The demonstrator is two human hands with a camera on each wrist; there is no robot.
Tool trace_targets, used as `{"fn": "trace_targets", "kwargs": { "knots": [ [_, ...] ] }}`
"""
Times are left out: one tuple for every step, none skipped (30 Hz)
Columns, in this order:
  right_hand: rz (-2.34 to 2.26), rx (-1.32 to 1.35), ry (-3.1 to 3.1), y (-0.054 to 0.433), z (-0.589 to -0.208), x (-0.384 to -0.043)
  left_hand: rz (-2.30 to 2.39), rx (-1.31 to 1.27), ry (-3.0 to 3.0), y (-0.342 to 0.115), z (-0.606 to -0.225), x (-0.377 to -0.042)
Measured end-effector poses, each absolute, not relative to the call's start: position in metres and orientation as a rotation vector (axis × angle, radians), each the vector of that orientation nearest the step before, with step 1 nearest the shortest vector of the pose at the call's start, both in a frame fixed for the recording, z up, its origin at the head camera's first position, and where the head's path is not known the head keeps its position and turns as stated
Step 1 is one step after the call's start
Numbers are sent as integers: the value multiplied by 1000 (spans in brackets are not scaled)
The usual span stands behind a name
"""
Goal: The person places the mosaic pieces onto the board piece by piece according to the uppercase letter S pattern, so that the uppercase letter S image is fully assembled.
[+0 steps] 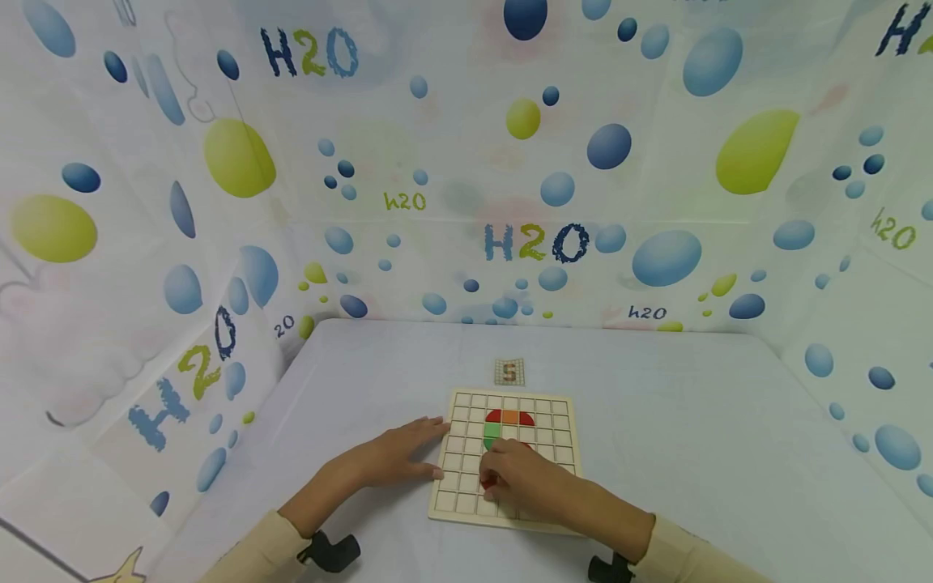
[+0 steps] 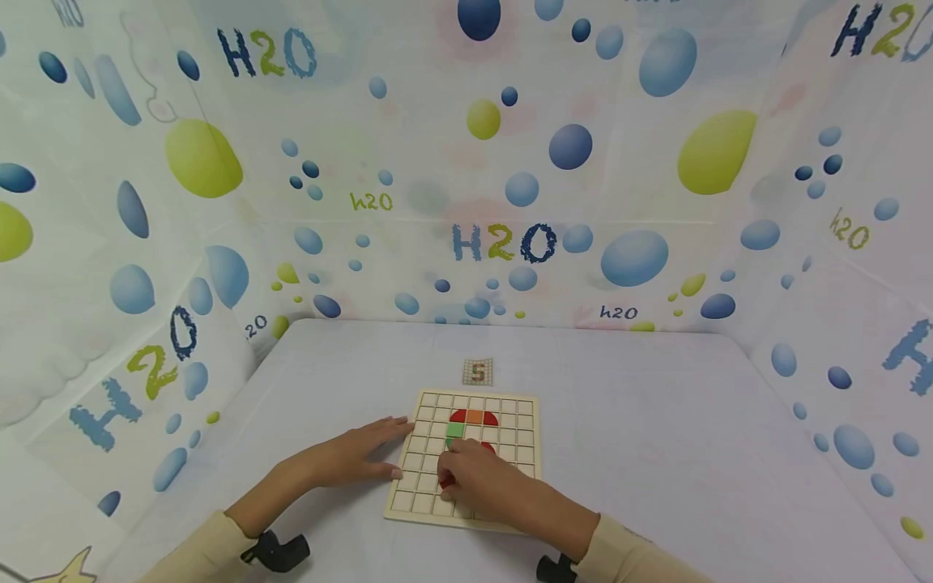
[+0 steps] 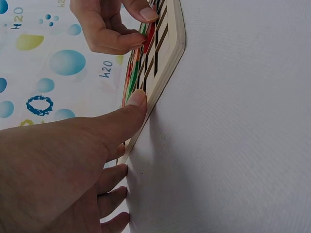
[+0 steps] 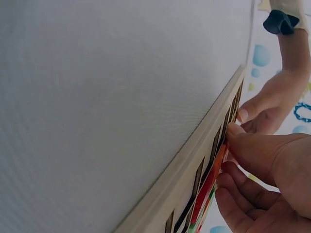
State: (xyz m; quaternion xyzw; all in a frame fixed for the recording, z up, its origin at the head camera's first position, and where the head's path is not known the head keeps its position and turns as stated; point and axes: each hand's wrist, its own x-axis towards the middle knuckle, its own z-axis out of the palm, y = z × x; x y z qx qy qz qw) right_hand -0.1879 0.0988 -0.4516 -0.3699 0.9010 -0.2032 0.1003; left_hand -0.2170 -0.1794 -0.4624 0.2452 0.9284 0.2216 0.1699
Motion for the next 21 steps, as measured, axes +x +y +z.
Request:
{"fn": "trace_targets", "kwargs": {
  "knots": [
    [-599,-1097,2661,99,-452,-188,635,700,2634,-179,-462,-217],
    [-596,-1095,2660,100,-452,-189,638,704,2631,-179,-462,-217],
    [-592,-1099,2662,100,-452,-189,636,708,2629,-179,-461,-217],
    [-594,-1099,2660,101,-452,-189,635,709,2629,-179,-461,-217],
    [-593,-1101,2662,101,-452,-190,633,709,2630,-179,-461,-217],
    [-594,-1104,2664,101,-452,-190,631,709,2630,-179,-461,-217],
    [-593,-1110,2665,101,-452,-190,629,708,2630,-179,-461,-217],
    [-591,-1115,2667,100,-452,-190,625,708,2631,-179,-461,-217],
    [-591,-1120,2669,100,-452,-190,624,706,2630,-179,-461,-217],
    [-592,-1123,2670,100,-452,-190,622,705,2630,-179,-461,-217],
    [-590,-1120,2672,100,-451,-190,621,704,2630,-179,-461,-217],
    [-590,-1116,2672,100,-451,-190,619,706,2631,-179,-461,-217],
    [-590,-1114,2672,100,-451,-190,619,707,2631,-179,-461,-217],
    [-593,-1106,2672,100,-451,-190,619,710,2633,-179,-461,-217],
    [-594,-1103,2673,100,-450,-190,621,712,2633,-178,-461,-217],
    [-598,-1100,2674,101,-450,-190,619,714,2635,-178,-461,-217],
    [-599,-1097,2675,101,-450,-190,616,717,2636,-178,-460,-217],
    [-601,-1095,2676,101,-451,-190,610,719,2638,-178,-460,-218],
    [-602,-1096,2678,102,-451,-190,607,719,2638,-178,-460,-218],
    [-602,-1091,2679,102,-451,-190,601,718,2640,-178,-460,-218],
    [-598,-1090,2682,102,-451,-190,594,717,2642,-178,-461,-218]
  ]
}}
